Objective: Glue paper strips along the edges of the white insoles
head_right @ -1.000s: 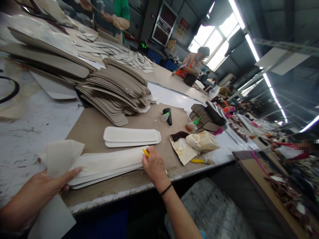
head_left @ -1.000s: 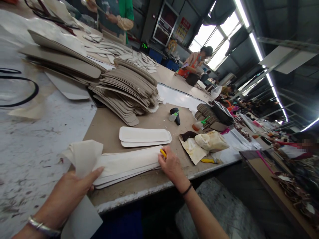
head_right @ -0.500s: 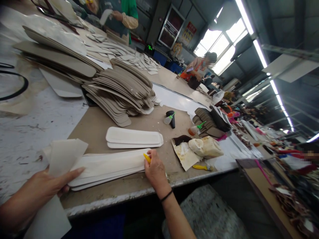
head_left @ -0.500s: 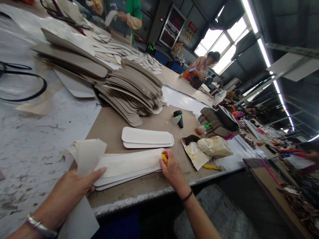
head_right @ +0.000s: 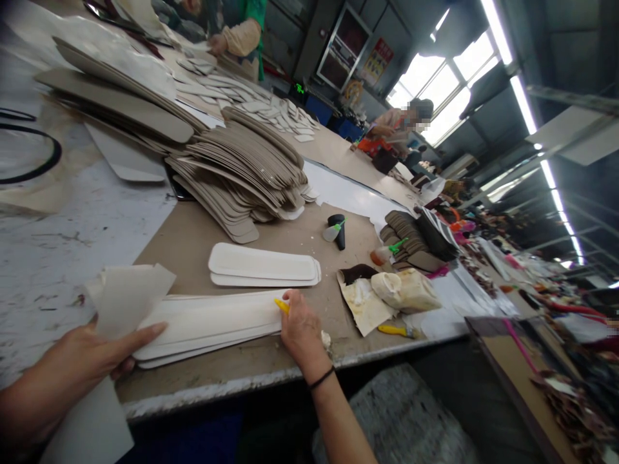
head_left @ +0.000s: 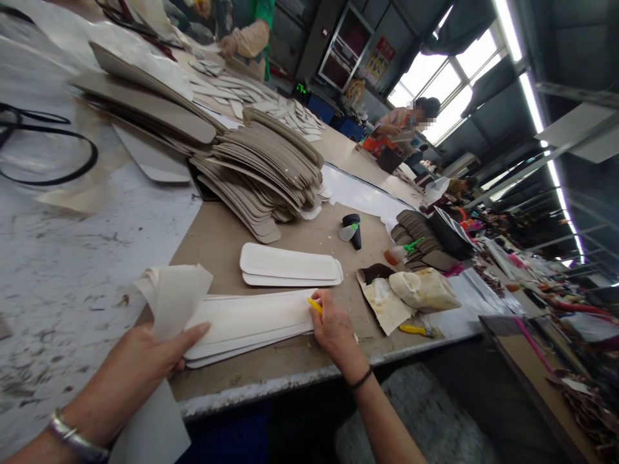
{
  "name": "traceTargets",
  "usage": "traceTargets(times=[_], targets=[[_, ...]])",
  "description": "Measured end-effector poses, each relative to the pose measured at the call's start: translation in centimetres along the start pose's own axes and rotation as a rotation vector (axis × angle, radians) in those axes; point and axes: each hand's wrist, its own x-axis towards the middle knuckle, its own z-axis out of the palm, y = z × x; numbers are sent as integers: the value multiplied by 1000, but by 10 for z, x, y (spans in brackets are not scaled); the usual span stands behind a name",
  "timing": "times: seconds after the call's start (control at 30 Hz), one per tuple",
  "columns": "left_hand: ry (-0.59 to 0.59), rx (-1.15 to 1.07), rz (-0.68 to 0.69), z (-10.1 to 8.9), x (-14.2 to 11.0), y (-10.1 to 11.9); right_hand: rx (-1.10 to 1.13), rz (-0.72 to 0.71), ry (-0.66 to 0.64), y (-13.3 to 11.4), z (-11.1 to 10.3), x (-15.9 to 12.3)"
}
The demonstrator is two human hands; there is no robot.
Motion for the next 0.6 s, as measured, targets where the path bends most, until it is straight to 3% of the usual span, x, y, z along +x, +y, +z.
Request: traceTargets(times=[0.2, 0.37, 0.6], targets=[[-32, -176, -73, -6, -17, 25, 74, 5, 14, 8, 2, 2], [-120, -288, -60, -11, -20, 23, 198, 67, 96, 5, -2, 3], [-80, -472, -222, -11, -19, 18, 267, 168, 301, 0, -34, 2]])
